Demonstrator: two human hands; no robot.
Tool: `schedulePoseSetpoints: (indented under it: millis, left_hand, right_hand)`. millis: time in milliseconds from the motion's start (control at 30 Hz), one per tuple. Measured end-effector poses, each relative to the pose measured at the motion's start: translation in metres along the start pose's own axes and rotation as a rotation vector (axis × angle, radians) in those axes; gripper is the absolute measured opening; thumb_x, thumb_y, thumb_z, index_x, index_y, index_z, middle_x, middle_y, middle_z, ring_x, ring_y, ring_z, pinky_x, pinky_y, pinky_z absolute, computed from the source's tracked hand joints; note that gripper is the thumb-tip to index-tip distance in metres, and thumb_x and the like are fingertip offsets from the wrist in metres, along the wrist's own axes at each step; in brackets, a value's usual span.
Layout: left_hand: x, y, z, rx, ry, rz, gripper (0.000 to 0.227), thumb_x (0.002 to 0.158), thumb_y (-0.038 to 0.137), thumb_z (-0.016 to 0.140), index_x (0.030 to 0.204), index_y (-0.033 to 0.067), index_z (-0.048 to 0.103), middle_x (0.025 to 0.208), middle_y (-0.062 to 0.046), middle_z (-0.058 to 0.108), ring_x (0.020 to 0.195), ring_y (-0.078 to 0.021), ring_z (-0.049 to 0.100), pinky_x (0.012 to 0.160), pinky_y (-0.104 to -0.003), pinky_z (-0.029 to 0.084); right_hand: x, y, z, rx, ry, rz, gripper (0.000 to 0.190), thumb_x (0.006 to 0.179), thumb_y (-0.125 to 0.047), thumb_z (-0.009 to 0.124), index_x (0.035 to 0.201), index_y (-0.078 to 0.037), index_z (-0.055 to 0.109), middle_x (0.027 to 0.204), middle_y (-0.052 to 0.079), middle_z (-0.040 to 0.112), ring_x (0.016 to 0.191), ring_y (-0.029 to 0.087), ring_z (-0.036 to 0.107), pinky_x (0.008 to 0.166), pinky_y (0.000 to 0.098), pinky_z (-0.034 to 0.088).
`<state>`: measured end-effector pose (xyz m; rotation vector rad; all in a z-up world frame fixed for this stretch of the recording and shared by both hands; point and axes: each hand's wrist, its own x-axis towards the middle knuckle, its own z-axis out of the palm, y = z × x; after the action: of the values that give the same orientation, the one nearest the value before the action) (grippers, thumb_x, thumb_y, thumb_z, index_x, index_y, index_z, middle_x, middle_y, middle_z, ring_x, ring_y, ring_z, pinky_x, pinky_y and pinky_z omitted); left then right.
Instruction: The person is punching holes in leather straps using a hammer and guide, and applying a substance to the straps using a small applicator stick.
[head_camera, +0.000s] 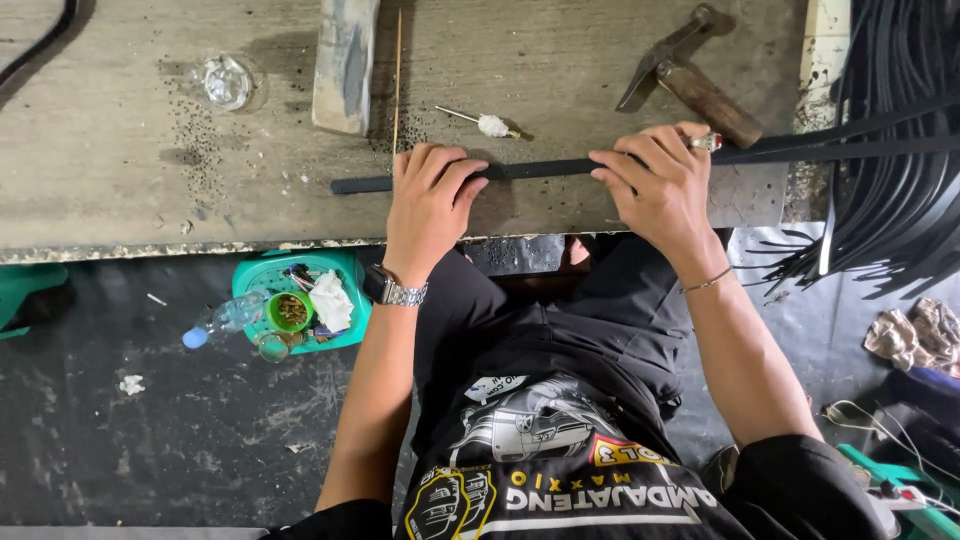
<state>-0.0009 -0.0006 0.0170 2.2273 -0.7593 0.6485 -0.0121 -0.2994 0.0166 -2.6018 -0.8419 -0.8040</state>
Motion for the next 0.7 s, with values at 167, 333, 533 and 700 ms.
schedulePoseSetpoints:
  millis: [167,333,533,700]
  left_hand:
    - [-0.005,-0.006,0.005,0.019,-0.009,-0.03,0.012,0.1,0.019,0.072,0.099,0.0071,0.072,0.089,-0.005,0.059,0.09,-0.0238,0.057,0.08,-0.037,0.039]
    - [-0.013,-0.012,0.012,0.032,0.048,-0.046,0.01,0.095,0.024,0.075,0.1,0.0163,0.071,0.095,0.0,0.061,0.093,-0.0227,0.058,0.081,-0.038,0.04]
    - [-0.011,0.0,-0.002,0.02,-0.057,-0.183,0.015,0.089,0.016,0.077,0.103,0.012,0.073,0.103,0.001,0.06,0.101,-0.0182,0.053,0.092,-0.036,0.037]
    - [-0.014,-0.002,0.0,0.045,-0.047,-0.182,0.014,0.09,0.017,0.077,0.103,0.0131,0.072,0.104,0.002,0.058,0.102,-0.0186,0.052,0.091,-0.035,0.038]
  right_hand:
    - [0.006,-0.005,-0.007,0.021,-0.018,-0.021,0.015,0.104,-0.023,0.078,0.098,-0.011,0.082,0.094,0.007,0.07,0.087,0.027,0.063,0.086,0.0398,0.049]
    - [0.007,-0.009,-0.01,0.079,-0.035,-0.002,0.01,0.105,-0.017,0.082,0.103,-0.008,0.085,0.096,0.01,0.07,0.089,0.032,0.063,0.087,0.0425,0.05]
    - [0.013,-0.033,-0.02,0.103,-0.15,0.197,0.019,0.087,0.006,0.089,0.105,-0.001,0.087,0.108,0.009,0.068,0.102,0.028,0.058,0.105,0.0395,0.043]
    - [0.011,-0.033,-0.017,0.103,-0.167,0.231,0.02,0.087,0.006,0.09,0.106,-0.002,0.087,0.107,0.009,0.068,0.104,0.027,0.056,0.109,0.0397,0.039]
